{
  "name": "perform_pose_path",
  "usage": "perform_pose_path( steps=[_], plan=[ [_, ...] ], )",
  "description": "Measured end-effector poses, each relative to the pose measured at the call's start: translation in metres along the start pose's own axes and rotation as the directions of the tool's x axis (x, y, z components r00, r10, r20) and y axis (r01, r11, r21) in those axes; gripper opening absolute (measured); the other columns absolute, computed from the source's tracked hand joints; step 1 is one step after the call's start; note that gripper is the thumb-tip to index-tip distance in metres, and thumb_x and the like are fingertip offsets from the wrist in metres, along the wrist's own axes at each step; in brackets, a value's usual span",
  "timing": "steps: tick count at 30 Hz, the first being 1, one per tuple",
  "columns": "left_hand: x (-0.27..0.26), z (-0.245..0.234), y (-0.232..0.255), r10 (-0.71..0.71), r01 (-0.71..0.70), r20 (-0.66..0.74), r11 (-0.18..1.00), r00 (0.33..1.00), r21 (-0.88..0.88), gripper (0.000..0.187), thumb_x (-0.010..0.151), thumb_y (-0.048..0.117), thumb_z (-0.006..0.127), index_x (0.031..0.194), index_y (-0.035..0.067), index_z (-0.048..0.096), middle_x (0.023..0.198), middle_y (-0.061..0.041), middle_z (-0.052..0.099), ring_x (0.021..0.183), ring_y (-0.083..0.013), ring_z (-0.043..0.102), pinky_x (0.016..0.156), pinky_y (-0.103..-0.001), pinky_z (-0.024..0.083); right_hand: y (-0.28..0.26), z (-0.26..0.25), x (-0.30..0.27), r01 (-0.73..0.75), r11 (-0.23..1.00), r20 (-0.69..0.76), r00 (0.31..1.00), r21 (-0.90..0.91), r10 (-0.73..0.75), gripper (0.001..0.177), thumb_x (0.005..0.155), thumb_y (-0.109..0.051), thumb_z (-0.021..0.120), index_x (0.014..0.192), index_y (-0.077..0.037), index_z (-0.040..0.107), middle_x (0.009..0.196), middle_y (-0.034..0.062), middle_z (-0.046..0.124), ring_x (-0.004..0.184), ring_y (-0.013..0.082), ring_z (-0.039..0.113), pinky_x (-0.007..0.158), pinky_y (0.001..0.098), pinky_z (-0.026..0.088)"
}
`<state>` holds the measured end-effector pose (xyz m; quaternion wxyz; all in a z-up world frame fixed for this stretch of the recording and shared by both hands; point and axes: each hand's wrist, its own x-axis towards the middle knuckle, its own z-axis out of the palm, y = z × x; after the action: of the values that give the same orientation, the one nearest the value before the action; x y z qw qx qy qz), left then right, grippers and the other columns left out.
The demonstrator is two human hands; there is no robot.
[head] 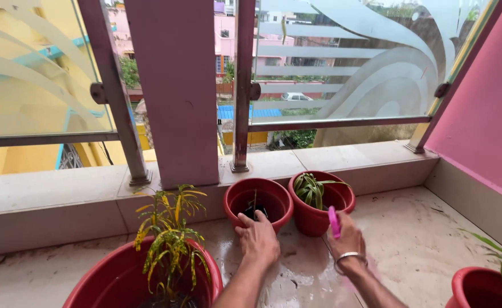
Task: The person sprays water from a bottle onto various plants in red pots, moving between them to mist the leaves and soil. While spraying, they use their other hand to adjust the foliage and pick out fallen leaves from the pots.
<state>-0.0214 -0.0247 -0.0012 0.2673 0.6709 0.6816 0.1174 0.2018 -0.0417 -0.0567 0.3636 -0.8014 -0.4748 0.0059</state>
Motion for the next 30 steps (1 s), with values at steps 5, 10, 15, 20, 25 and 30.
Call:
perform_pose_path(
  steps=[5,10,15,20,25,30],
  plan=[
    [0.002,0.026,-0.033,0.120,-0.120,-0.043,0.993,0.992,0.005,0.094,0.090,0.014,0.074,0.159,-0.004,0.013,0.163,-0.040,0.004,0.152,-0.0481,0.021,0.124,-0.047,0.031,-0.012,0.005,-0.011,0.005,0.998,0.042,0.999,0.058,-0.007,0.029,0.091,-0.023,0.061,0.119,-0.015,0.066,0.100,0.0228,0.074,0.095,0.0433,0.070,0.082,0.0525,0.055],
    [0.016,0.019,-0.050,0.225,-0.227,-0.039,0.972,0.974,-0.066,0.091,0.091,0.017,0.071,0.157,-0.006,0.011,0.160,-0.043,0.003,0.153,-0.0490,0.016,0.124,-0.048,0.028,0.033,0.031,0.014,0.227,0.973,0.041,0.973,0.033,-0.228,0.034,0.082,-0.019,0.066,0.115,-0.013,0.067,0.123,0.0279,0.062,0.097,0.0489,0.066,0.082,0.0539,0.053],
    [-0.009,-0.025,-0.053,0.332,-0.352,-0.124,0.911,0.935,-0.216,0.053,0.090,0.018,0.067,0.134,-0.005,0.048,0.130,-0.036,0.053,0.124,-0.0438,0.056,0.106,-0.047,0.048,-0.025,-0.007,-0.017,0.070,0.997,0.163,0.985,-0.025,-0.065,0.030,0.091,-0.030,0.068,0.116,-0.013,0.066,0.101,0.0200,0.075,0.093,0.0377,0.072,0.082,0.0506,0.055],
    [-0.040,-0.082,-0.068,0.380,-0.453,-0.286,0.851,0.880,-0.265,0.023,0.095,0.022,0.062,0.099,0.001,0.072,0.090,-0.024,0.074,0.086,-0.0372,0.074,0.079,-0.047,0.060,-0.112,-0.013,-0.082,0.044,0.982,0.393,0.912,0.182,-0.114,0.031,0.093,-0.035,0.068,0.116,-0.014,0.067,0.088,0.0113,0.076,0.075,0.0221,0.073,0.070,0.0401,0.059],
    [-0.063,-0.130,-0.101,0.355,-0.479,-0.418,0.844,0.836,-0.242,0.037,0.101,0.030,0.058,0.084,0.002,0.074,0.074,-0.020,0.073,0.065,-0.0338,0.074,0.064,-0.047,0.058,-0.160,-0.003,-0.132,0.043,0.903,0.559,0.772,0.427,-0.301,0.040,0.090,-0.041,0.072,0.121,-0.015,0.067,0.080,0.0037,0.070,0.065,0.0144,0.064,0.060,0.0344,0.055],
    [-0.076,-0.165,-0.158,0.203,-0.303,-0.614,0.951,0.763,-0.063,0.039,0.104,0.038,0.053,0.090,0.008,0.073,0.076,-0.015,0.074,0.066,-0.0320,0.072,0.066,-0.049,0.061,-0.185,-0.016,-0.152,-0.092,0.914,0.745,0.615,0.394,-0.259,0.053,0.084,-0.051,0.077,0.119,-0.012,0.067,0.080,0.0025,0.063,0.063,0.0125,0.060,0.052,0.0310,0.052]
  ],
)
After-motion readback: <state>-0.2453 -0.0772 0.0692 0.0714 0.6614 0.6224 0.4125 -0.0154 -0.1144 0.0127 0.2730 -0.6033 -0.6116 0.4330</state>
